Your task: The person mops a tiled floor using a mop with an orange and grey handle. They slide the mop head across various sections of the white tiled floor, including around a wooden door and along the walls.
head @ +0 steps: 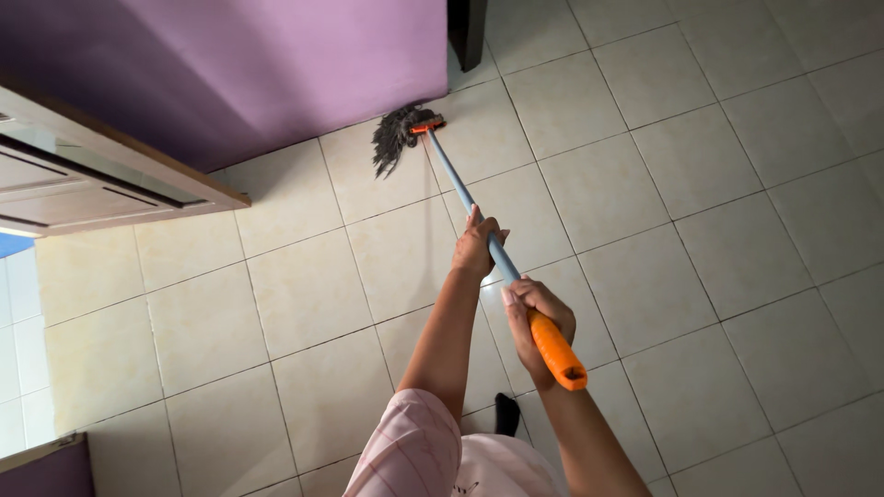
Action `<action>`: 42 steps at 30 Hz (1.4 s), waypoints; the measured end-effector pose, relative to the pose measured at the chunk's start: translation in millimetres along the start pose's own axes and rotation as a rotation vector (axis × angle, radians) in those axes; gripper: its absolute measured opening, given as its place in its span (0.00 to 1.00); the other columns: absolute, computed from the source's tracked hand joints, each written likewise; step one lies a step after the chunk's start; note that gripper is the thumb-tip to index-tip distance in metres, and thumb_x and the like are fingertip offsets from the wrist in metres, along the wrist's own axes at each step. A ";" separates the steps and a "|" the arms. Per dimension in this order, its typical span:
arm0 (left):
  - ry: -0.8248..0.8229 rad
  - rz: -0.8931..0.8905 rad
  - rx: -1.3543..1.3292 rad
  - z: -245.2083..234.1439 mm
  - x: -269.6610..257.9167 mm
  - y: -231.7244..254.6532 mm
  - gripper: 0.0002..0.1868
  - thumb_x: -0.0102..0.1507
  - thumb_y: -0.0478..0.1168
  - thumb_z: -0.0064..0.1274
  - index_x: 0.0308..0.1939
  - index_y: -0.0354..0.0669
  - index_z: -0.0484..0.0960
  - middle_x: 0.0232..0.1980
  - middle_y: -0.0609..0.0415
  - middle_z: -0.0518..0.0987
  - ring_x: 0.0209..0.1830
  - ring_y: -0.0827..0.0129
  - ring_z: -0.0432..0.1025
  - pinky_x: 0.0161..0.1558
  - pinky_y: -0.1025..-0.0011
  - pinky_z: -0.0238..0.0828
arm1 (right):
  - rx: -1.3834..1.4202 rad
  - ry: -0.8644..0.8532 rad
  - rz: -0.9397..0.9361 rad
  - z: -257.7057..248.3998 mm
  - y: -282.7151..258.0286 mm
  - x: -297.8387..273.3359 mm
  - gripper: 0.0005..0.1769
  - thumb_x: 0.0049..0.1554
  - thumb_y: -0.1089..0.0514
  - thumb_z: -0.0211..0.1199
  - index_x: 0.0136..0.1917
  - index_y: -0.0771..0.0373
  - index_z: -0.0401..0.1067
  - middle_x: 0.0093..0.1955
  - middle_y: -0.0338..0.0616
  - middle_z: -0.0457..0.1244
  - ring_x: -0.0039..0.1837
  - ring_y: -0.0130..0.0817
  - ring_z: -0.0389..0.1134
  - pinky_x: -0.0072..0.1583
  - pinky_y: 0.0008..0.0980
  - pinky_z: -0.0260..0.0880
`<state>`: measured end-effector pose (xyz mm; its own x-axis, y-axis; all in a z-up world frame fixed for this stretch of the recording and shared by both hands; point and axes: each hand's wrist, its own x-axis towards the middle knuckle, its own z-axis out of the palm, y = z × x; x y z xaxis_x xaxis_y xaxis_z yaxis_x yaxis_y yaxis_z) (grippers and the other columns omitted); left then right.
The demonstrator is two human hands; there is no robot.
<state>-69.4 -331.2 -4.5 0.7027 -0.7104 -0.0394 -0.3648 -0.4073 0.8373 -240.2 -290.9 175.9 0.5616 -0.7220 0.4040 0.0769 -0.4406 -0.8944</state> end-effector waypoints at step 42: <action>-0.080 0.273 0.012 52.4 -90.8 138.6 0.21 0.61 0.51 0.61 0.21 0.42 0.77 0.32 0.52 0.79 0.44 0.56 0.73 0.46 0.59 0.75 | 0.094 0.069 -0.036 -149.9 -81.0 -24.2 0.21 0.66 0.60 0.58 0.32 0.66 0.61 0.31 0.41 0.58 0.33 0.30 0.61 0.45 0.33 0.68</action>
<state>-215.8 -353.3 86.5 0.5271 -0.8377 0.1429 -0.5415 -0.2015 0.8162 -383.4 -317.8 267.3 0.4997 -0.7430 0.4452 0.1745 -0.4171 -0.8920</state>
